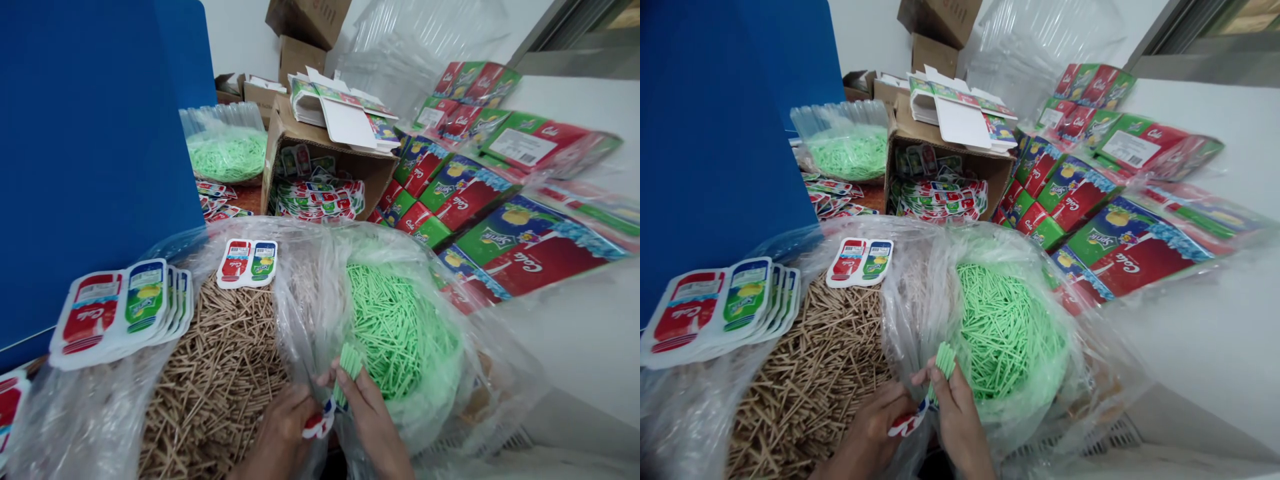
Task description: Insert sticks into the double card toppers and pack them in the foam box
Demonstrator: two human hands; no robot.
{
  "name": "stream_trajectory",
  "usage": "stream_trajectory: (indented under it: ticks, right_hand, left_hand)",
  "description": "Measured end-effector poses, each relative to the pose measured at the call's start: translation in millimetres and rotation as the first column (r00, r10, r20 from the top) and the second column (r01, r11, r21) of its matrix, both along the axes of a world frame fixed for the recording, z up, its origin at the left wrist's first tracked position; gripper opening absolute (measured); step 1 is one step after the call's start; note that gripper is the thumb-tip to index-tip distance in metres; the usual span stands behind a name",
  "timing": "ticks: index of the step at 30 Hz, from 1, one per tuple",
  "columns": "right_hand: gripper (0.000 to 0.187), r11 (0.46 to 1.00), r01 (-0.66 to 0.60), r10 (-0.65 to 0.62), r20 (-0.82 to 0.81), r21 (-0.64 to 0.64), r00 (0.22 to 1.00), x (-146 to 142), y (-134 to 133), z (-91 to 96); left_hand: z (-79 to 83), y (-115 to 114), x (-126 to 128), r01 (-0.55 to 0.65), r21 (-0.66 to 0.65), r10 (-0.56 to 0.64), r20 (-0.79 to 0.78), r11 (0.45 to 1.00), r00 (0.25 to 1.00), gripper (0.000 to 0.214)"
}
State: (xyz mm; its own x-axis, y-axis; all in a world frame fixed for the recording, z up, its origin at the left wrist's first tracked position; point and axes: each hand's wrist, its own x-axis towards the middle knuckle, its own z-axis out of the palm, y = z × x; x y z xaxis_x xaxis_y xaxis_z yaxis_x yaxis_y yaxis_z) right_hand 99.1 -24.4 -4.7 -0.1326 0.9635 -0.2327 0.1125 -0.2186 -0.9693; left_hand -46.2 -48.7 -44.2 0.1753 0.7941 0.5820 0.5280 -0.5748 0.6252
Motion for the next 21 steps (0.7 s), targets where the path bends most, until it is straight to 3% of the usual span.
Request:
stream_trajectory:
  ticks: [2, 4, 6, 8, 9, 10, 12, 14, 17, 19, 21]
  right_hand:
    - [0.035, 1.0, 0.014, -0.014, 0.011, -0.004, 1.0, -2, -2, -0.3]
    - [0.033, 0.999, 0.046, -0.047, 0.008, 0.003, 0.999, -5, -4, -0.6]
    - [0.033, 0.995, 0.094, -0.093, -0.024, 0.028, 0.995, -7, -7, -0.6]
    - [0.036, 0.991, 0.125, -0.122, -0.05, 0.052, 0.991, -8, -9, 0.2]
    - [0.038, 0.992, 0.113, -0.11, -0.053, 0.062, 0.993, -7, -9, 0.9]
    - [0.038, 0.995, 0.07, -0.067, -0.051, 0.071, 0.996, -7, -10, 1.6]
    - [0.034, 0.996, -0.049, 0.054, -0.066, 0.081, 0.996, -5, -11, 2.8]
    - [0.032, 0.993, -0.089, 0.1, -0.137, 0.083, 0.985, -4, -14, 3.0]
    - [0.046, 0.991, 0.064, -0.029, -0.284, 0.116, 0.958, -7, -20, 0.4]
    - [0.048, 0.978, 0.101, -0.056, -0.235, 0.183, 0.97, -8, -23, -1.9]
    - [0.041, 0.969, 0.028, -0.007, -0.087, 0.245, 0.996, -6, -23, -3.1]
  left_hand:
    - [1.3, 1, -1, -0.008, -0.158, 0.016, 0.049, 0.987, 0.999, 0.018]
    - [3.3, 2, -1, -0.017, -0.421, 0.078, 0.128, 0.907, 0.989, 0.022]
    - [5.5, 3, -2, 0.008, -0.706, 0.218, 0.23, 0.708, 0.948, 0.025]
    - [7.5, 4, -4, 0.099, -0.871, 0.361, 0.3, 0.481, 0.883, 0.024]
    - [8.6, 4, -5, 0.153, -0.903, 0.395, 0.322, 0.401, 0.86, 0.023]
    - [9.7, 4, -7, 0.2, -0.91, 0.4, 0.345, 0.363, 0.849, 0.022]
    - [12.9, 4, -12, 0.251, -0.889, 0.363, 0.395, 0.384, 0.844, 0.022]
    - [17.4, 4, -19, 0.276, -0.847, 0.309, 0.441, 0.455, 0.843, 0.021]
    - [25.3, 6, -29, 0.287, -0.766, 0.21, 0.477, 0.575, 0.853, 0.022]
    - [29.9, 9, -36, 0.271, -0.724, 0.143, 0.454, 0.634, 0.879, 0.022]
    - [33.1, 10, -42, 0.235, -0.706, 0.11, 0.406, 0.668, 0.907, 0.021]
